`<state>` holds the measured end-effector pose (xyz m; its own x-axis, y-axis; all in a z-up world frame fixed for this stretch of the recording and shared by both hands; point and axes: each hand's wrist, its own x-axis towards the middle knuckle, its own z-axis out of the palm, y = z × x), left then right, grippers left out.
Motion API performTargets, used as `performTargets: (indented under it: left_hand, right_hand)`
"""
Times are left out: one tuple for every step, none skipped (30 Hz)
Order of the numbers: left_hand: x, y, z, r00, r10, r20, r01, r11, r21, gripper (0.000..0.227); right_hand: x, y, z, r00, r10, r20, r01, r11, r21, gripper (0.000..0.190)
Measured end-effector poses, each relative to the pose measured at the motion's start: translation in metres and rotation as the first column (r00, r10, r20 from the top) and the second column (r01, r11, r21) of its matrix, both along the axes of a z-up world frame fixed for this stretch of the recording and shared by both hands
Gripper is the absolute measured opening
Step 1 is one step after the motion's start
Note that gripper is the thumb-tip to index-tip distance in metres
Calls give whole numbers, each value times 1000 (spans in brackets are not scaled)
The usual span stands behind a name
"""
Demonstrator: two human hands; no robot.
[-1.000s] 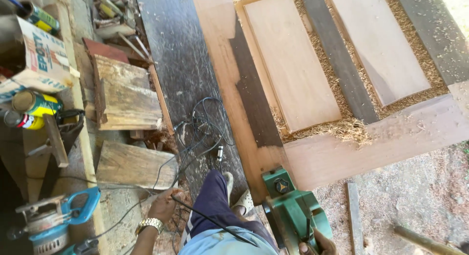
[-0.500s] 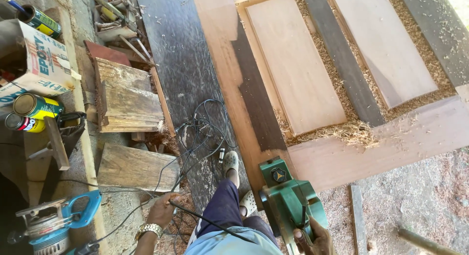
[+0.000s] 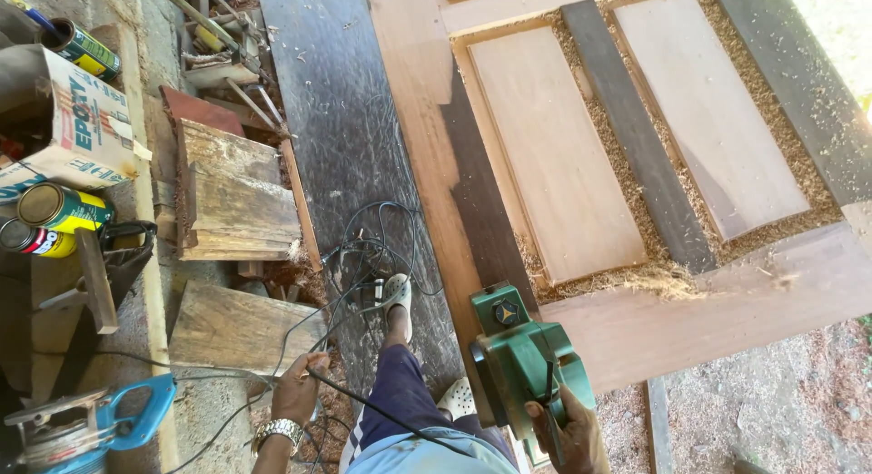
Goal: Using an electric planer to smooth and level the surface of a wooden panel door.
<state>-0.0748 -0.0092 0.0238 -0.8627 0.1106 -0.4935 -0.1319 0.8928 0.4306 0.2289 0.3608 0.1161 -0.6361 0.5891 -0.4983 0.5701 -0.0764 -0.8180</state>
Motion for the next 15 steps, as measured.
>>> performTargets:
  left_hand:
    - [-5, 9, 8, 1000, 15, -23, -14, 1000, 20, 35]
    - [-10, 18, 15, 998, 30, -46, -28, 999, 40, 35]
    - [-15, 22, 16, 998, 31, -47, -29, 999, 44, 35]
    - [-20, 26, 16, 997, 42, -68, -34, 993, 116, 36]
    - [-27, 29, 18, 994, 56, -91, -39, 982, 186, 37]
    - [-33, 34, 18, 994, 59, -95, -40, 981, 189, 37]
    - [-39, 38, 19, 990, 131, -52, -106, 935, 337, 40]
    - [-46, 42, 20, 981, 194, 0, -171, 863, 475, 44]
    - [-52, 49, 29, 980, 197, 1, -174, 863, 474, 44]
    - [-59, 56, 38, 978, 200, -57, -147, 861, 487, 51]
    - [-66, 63, 46, 973, 203, -114, -121, 859, 497, 58]
    - [-73, 67, 48, 972, 205, -112, -124, 860, 495, 58]
    - [-80, 71, 51, 972, 225, -73, -167, 869, 466, 66]
    - [-88, 75, 53, 969, 246, -34, -208, 877, 434, 76]
    - [-94, 80, 52, 969, 247, -31, -210, 878, 431, 76]
  right_hand:
    - [-8, 1, 5, 1000, -21, -17, 21, 1000, -7, 52]
    - [-17, 1, 11, 999, -42, -34, 41, 999, -15, 51]
    - [-23, 3, 9, 999, -41, -35, 41, 999, -12, 51]
    - [-29, 4, 7, 998, -45, -39, 44, 999, -15, 49]
    - [-37, 6, 5, 998, -46, -45, 45, 999, -19, 48]
    - [-47, 9, 11, 998, -44, -49, 43, 999, -16, 48]
    - [-57, 11, 17, 998, -37, -47, 36, 999, -6, 46]
    - [-68, 14, 22, 999, -30, -44, 30, 1000, 4, 44]
    - [-77, 14, 27, 999, -27, -43, 27, 1000, 2, 44]
    - [-86, 15, 31, 997, -49, -63, 48, 999, -19, 42]
    - [-95, 16, 36, 994, -72, -80, 69, 997, -41, 41]
    - [-102, 18, 37, 995, -69, -78, 66, 997, -42, 41]
    - [-109, 19, 37, 995, -67, -77, 66, 998, -16, 40]
    - [-116, 21, 38, 995, -66, -76, 67, 998, 10, 39]
    - [-123, 23, 37, 995, -65, -73, 66, 998, 8, 39]
